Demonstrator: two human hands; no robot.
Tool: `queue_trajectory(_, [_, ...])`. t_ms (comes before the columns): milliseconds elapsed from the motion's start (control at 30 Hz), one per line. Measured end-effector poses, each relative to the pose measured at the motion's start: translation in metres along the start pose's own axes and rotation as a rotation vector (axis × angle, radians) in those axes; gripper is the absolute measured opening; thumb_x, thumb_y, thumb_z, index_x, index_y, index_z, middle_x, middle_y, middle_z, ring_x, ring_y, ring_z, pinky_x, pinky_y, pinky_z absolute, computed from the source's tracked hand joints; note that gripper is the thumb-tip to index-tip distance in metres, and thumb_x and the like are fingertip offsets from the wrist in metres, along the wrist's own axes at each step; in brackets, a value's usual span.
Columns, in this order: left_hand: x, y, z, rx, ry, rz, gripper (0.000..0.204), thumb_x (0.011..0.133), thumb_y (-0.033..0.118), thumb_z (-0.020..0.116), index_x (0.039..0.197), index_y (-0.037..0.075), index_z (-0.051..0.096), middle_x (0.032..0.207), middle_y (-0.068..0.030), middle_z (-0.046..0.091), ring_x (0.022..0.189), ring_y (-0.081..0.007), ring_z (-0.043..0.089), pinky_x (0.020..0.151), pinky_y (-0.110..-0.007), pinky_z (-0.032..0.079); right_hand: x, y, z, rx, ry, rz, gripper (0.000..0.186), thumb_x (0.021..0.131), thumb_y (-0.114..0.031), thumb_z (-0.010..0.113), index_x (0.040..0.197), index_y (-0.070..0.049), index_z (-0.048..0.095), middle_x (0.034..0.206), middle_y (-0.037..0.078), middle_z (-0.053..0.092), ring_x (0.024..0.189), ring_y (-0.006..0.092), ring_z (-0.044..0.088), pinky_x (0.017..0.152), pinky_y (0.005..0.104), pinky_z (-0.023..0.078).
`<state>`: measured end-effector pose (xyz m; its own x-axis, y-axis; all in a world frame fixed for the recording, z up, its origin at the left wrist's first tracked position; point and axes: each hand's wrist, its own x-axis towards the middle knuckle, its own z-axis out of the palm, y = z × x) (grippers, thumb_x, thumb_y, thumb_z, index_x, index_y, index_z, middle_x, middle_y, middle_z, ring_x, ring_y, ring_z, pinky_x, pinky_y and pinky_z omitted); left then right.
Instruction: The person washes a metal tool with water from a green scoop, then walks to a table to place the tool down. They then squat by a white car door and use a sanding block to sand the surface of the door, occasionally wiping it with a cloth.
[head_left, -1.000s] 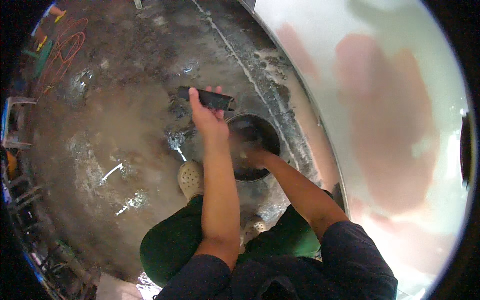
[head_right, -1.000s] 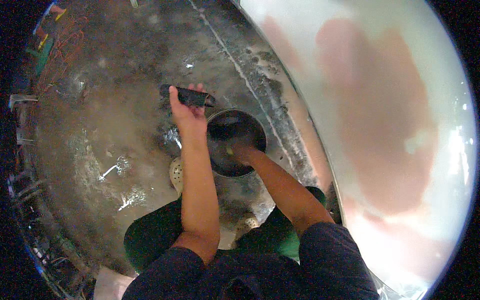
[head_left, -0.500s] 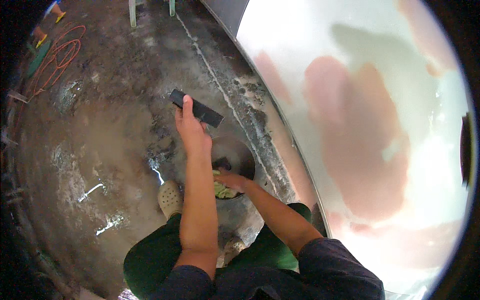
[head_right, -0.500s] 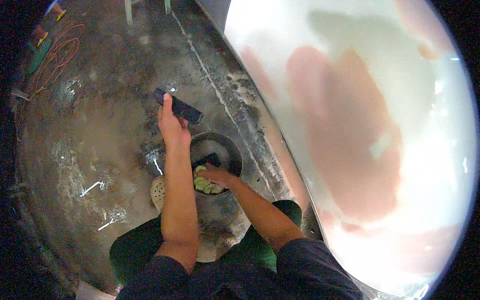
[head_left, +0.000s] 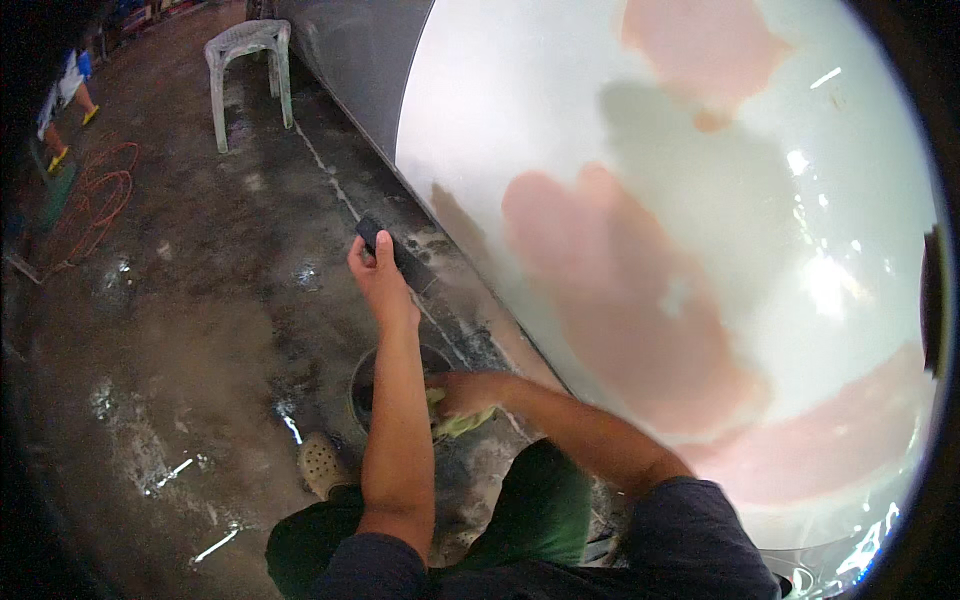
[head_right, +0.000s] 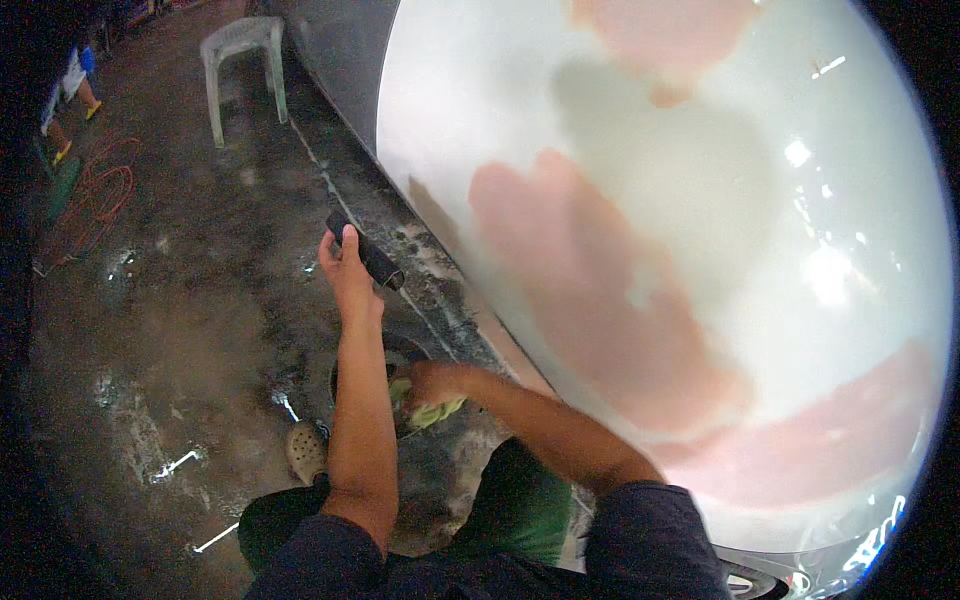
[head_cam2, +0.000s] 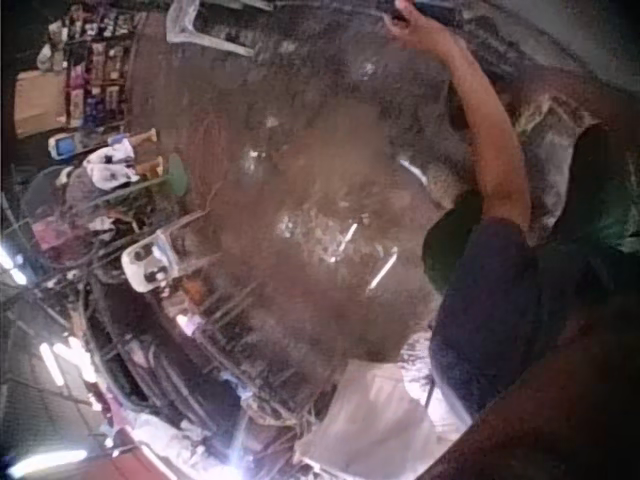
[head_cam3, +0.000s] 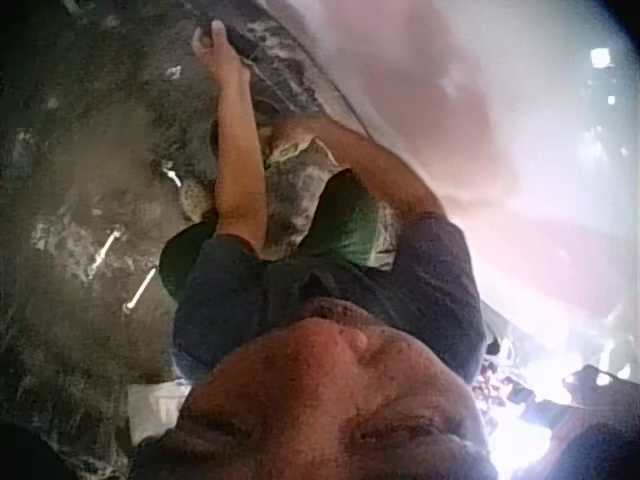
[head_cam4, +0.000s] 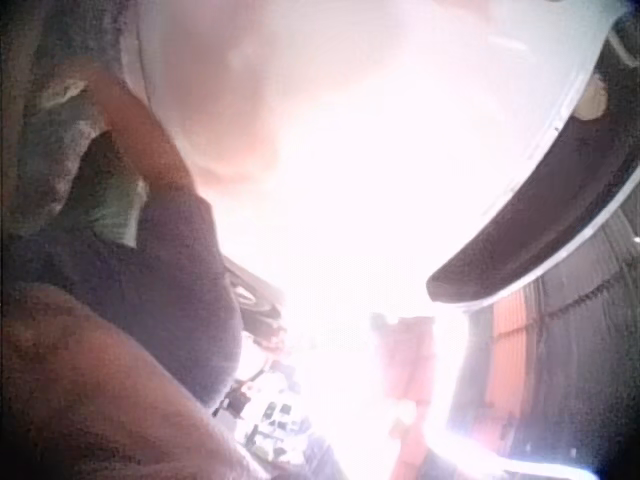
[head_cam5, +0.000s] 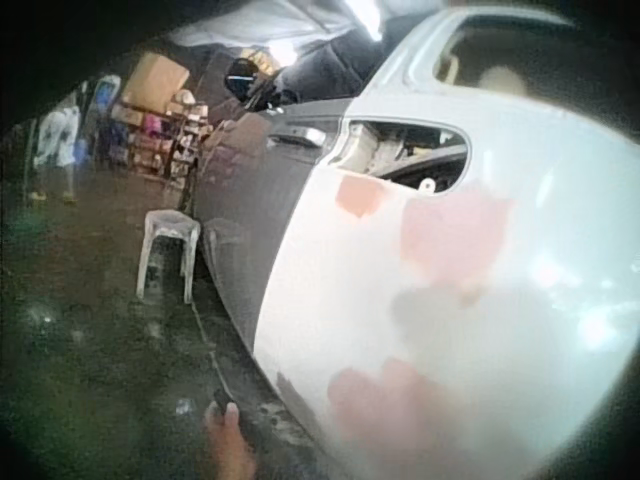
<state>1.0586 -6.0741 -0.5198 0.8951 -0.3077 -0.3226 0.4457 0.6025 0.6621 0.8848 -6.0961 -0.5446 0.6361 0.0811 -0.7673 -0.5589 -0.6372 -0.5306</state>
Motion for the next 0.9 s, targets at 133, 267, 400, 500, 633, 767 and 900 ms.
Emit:
queue_trajectory(133, [-0.02,-0.031,0.023,0.025,-0.008,-0.008,0.059,0.094,0.033,0.068,0.137,0.002,0.041,0.117,-0.011,0.055,0.107,-0.0203,0.053,0.094,-0.036,0.044,-0.173,-0.1,-0.104,-0.185,0.309,0.018,0.048,0.082,-0.026,0.07,0.128,-0.015,0.06,0.109,0.011,0.069,0.098,0.0206,0.065,0.085,0.0369,0.054])
queue_trajectory(267, [-0.081,-0.067,0.082,0.036,-0.196,-0.069,0.057,0.096,0.035,0.061,0.136,0.0,0.042,0.124,-0.0152,0.053,0.11,-0.0226,0.052,0.096,-0.037,0.042,-0.308,-0.183,-0.166,-0.78,0.827,-0.067,0.047,0.076,-0.002,0.074,0.121,-0.007,0.063,0.115,0.009,0.065,0.107,0.0239,0.062,0.092,0.0367,0.052])
queue_trajectory(400, [-0.087,-0.076,0.134,0.161,-0.147,0.046,0.054,0.096,0.035,0.061,0.135,0.001,0.045,0.129,-0.0193,0.047,0.123,-0.0325,0.041,0.105,-0.047,0.034,-0.353,-0.235,-0.207,-1.481,1.063,0.176,0.048,0.075,-0.007,0.076,0.122,-0.007,0.063,0.125,0.009,0.061,0.114,0.0321,0.06,0.098,0.043,0.051])
queue_trajectory(500, [-0.1,-0.067,0.146,0.334,-0.025,0.078,0.053,0.096,0.036,0.061,0.132,0.0,0.046,0.129,-0.0207,0.046,0.126,-0.0368,0.034,0.107,-0.053,0.029,-0.349,-0.215,-0.224,-1.862,1.029,0.235,0.048,0.075,-0.014,0.077,0.121,-0.009,0.064,0.131,0.008,0.059,0.124,0.0309,0.055,0.107,0.0441,0.045])
queue_trajectory(633, [-0.094,-0.08,0.152,0.367,0.064,0.236,0.051,0.094,0.035,0.063,0.128,0.0,0.049,0.126,-0.0201,0.047,0.122,-0.0372,0.037,0.105,-0.052,0.03,-0.352,-0.198,-0.239,-2.008,1.019,0.103,0.044,0.078,-0.024,0.075,0.119,-0.011,0.066,0.136,0.01,0.057,0.128,0.0311,0.051,0.11,0.0458,0.039])
queue_trajectory(767, [-0.114,-0.081,0.151,0.347,0.064,0.22,0.05,0.093,0.034,0.065,0.127,0.0,0.05,0.124,-0.0201,0.048,0.121,-0.0382,0.039,0.106,-0.051,0.028,-0.334,-0.199,-0.228,-2.033,1.073,0.079,0.047,0.069,-0.033,0.084,0.107,-0.01,0.068,0.128,0.015,0.059,0.116,0.0354,0.056,0.097,0.0471,0.044])
queue_trajectory(900, [-0.18,-0.11,0.143,0.372,-0.024,0.374,0.048,0.095,0.033,0.063,0.125,-0.001,0.049,0.124,-0.022,0.047,0.119,-0.0387,0.04,0.104,-0.051,0.03,-0.334,-0.188,-0.229,-1.947,1.138,0.036,0.047,0.067,-0.028,0.086,0.105,-0.008,0.067,0.125,0.017,0.059,0.116,0.0351,0.056,0.095,0.046,0.045])
